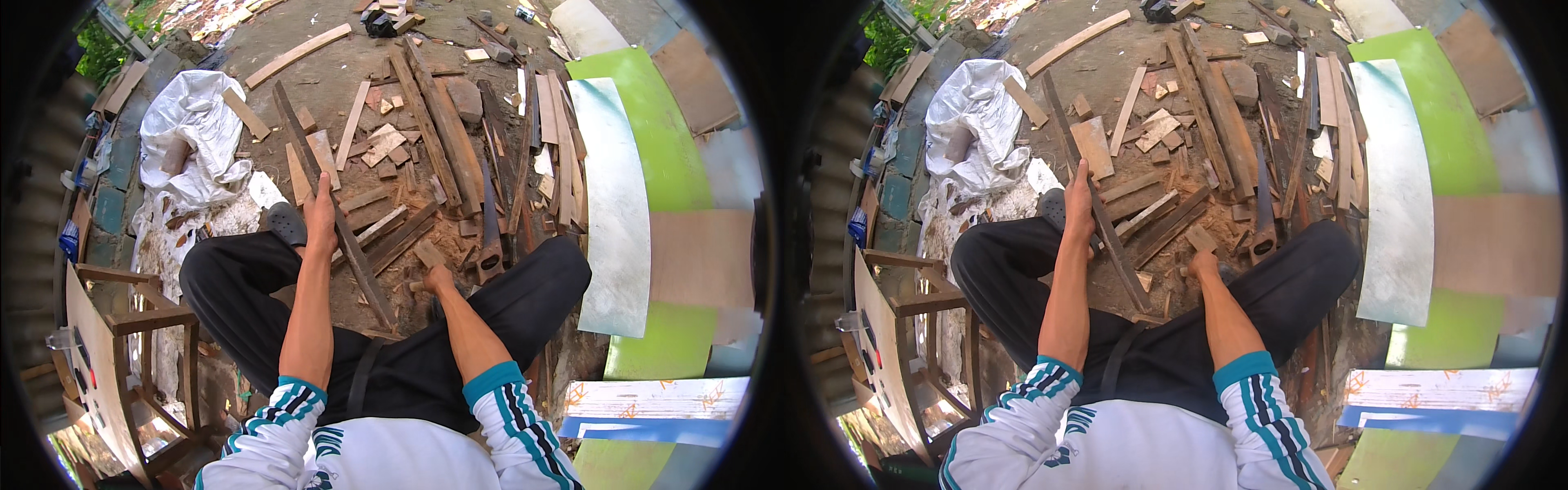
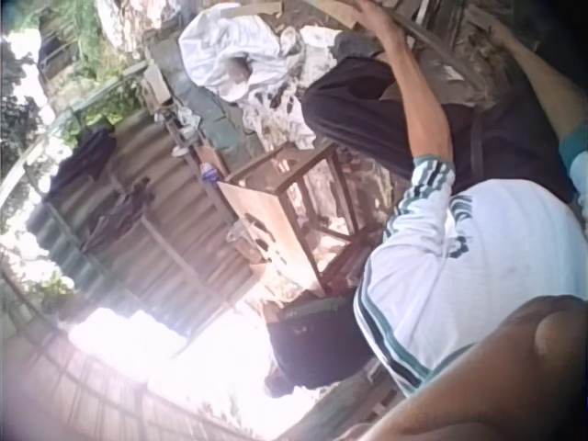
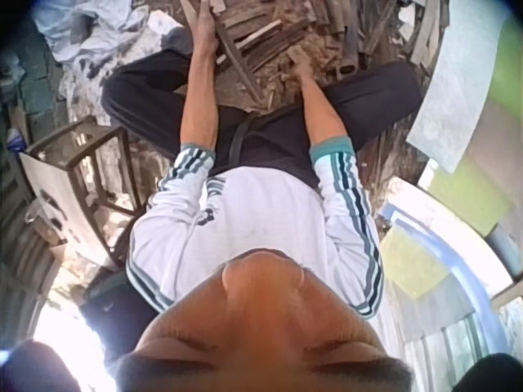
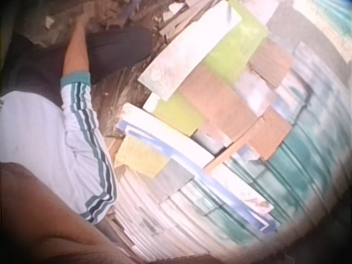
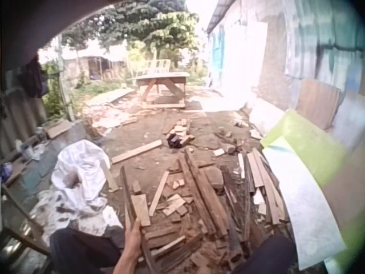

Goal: The person sits on the ground and uses a hammer to strike a metal bar placed on wooden planks, breaking them into smaller pieces. The person repeatedly picks up wood, positions it, and strikes it to create smaller fragments.

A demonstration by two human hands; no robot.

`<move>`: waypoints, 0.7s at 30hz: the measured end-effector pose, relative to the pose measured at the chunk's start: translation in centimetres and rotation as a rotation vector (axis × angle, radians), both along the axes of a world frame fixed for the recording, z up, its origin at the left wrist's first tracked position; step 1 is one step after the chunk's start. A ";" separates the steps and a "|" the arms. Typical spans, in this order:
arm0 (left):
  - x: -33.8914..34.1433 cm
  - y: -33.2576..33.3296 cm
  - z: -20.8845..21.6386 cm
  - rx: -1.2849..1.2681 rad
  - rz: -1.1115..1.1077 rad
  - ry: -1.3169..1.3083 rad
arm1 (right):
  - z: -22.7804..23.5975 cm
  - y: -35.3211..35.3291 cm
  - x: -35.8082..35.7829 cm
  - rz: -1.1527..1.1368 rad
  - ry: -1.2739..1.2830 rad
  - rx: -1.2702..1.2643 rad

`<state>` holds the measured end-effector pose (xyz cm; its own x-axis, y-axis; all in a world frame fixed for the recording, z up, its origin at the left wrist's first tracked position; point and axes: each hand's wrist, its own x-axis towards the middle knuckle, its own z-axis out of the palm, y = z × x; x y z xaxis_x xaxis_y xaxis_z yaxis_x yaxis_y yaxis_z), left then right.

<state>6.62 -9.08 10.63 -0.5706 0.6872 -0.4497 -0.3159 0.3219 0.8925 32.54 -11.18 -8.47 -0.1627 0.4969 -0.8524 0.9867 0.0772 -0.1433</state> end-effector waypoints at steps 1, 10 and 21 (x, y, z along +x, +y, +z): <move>0.5 0.2 0.0 0.010 -0.008 0.027 | 0.4 -0.2 0.3 -0.028 -0.036 -0.012; 2.0 1.5 -0.5 0.181 0.004 0.046 | 6.4 -3.1 3.1 -0.559 -0.115 0.348; -0.1 2.0 -3.6 0.153 0.300 -0.081 | 16.5 -3.2 0.7 -1.032 0.933 -0.442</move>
<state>6.56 -7.06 7.02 -0.7242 0.5571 -0.4063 -0.4480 0.0678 0.8914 33.21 -14.42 8.02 -0.4711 0.4637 -0.7504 0.1124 -0.8122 -0.5724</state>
